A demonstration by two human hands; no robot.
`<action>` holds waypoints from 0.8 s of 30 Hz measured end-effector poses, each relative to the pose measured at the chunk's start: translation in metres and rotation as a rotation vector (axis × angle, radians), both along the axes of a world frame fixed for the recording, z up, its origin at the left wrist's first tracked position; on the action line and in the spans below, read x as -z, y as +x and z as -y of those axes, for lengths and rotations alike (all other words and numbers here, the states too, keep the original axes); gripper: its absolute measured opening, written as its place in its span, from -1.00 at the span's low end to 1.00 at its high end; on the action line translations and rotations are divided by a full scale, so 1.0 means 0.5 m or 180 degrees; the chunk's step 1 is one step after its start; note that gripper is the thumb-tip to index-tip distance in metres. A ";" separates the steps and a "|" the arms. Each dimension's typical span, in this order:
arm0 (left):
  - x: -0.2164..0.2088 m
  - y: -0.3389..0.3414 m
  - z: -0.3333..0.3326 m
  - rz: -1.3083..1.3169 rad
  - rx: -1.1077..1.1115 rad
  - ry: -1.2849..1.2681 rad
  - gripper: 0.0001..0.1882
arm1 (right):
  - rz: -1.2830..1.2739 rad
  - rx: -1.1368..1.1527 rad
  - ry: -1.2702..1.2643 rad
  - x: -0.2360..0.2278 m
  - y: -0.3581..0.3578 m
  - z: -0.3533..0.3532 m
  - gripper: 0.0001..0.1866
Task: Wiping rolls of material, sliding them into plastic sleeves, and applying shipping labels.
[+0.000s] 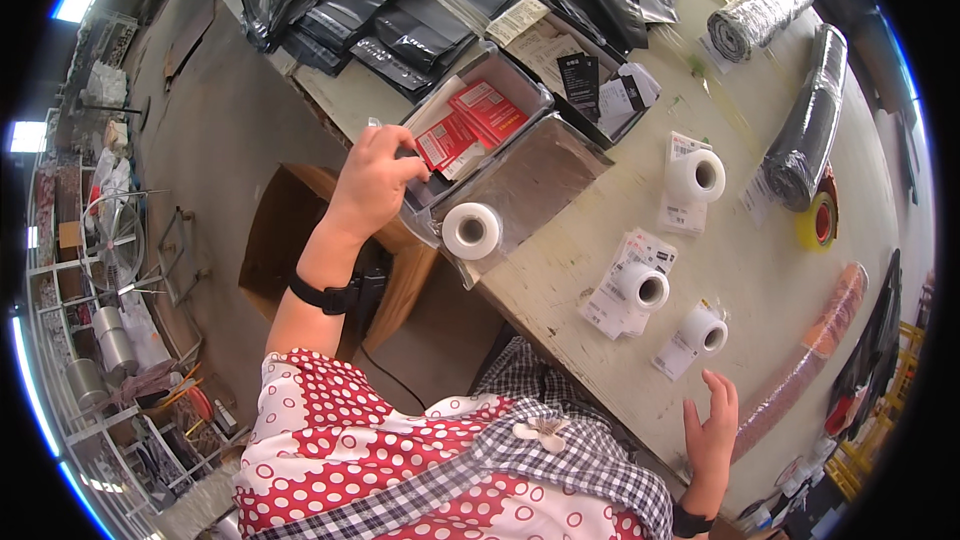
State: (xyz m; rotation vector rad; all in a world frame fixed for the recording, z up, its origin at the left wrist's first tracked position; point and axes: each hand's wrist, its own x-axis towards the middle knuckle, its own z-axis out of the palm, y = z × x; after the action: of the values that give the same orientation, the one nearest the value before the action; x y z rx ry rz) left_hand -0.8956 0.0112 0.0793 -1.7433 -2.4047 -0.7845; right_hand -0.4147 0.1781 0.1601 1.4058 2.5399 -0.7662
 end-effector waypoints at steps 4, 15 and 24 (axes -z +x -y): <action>0.018 0.000 -0.020 0.0160 0.0290 -0.0550 -0.78 | 0.0047 -0.0001 0.0006 0.001 -0.004 -0.004 -0.48; 0.018 -0.009 -0.023 0.0409 0.0112 -0.0551 -0.86 | 0.0145 -0.0057 -0.0047 0.001 -0.037 -0.015 -0.47; 0.007 0.001 -0.034 -0.0188 0.0104 -0.1045 -0.78 | 0.0057 -0.0143 -0.0098 0.007 -0.048 -0.011 -0.45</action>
State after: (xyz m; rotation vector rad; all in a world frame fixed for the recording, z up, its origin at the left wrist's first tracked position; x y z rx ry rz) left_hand -0.8952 0.0282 0.0759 -1.8859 -2.5874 -0.3473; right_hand -0.4389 0.1837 0.1564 1.3355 2.5262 -0.7783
